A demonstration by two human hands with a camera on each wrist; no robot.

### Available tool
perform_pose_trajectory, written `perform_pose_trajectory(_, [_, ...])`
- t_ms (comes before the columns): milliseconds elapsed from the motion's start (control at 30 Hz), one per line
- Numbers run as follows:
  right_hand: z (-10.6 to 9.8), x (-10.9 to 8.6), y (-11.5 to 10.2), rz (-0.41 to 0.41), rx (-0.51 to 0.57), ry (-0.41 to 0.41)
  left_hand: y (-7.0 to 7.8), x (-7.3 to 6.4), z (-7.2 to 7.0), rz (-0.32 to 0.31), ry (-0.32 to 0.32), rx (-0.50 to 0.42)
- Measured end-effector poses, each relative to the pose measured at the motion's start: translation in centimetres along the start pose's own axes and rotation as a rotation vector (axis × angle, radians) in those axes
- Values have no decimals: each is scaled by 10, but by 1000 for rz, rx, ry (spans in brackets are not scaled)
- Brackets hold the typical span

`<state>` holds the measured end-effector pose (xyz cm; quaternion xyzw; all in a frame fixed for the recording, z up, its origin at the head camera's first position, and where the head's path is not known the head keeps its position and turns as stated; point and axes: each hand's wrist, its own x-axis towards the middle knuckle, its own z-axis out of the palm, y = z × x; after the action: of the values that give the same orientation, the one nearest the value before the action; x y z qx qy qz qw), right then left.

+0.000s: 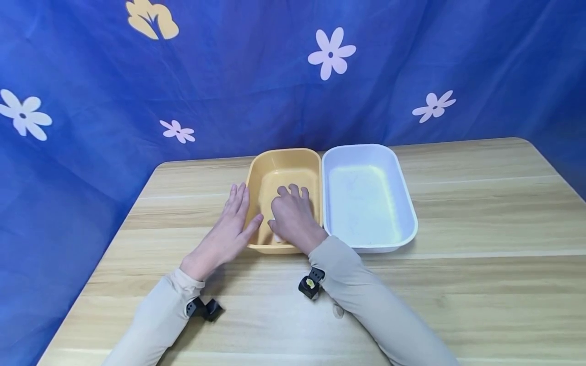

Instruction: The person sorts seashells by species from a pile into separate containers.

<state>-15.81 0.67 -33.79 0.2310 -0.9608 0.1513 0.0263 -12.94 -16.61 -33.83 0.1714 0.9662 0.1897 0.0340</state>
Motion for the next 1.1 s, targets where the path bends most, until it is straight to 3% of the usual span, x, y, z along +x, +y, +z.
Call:
perform_pose_trajectory(367, [-16,-14,10,-9,20,105,1,1,1,28,19,26])
perform_pose_trajectory(667, [-35,-43,24,-67,36,240,1,1,1,60,29,24])
perform_pose_trajectory(1100, [-50,-82,23,-153,101,259,0,-1,5,76,58,35])
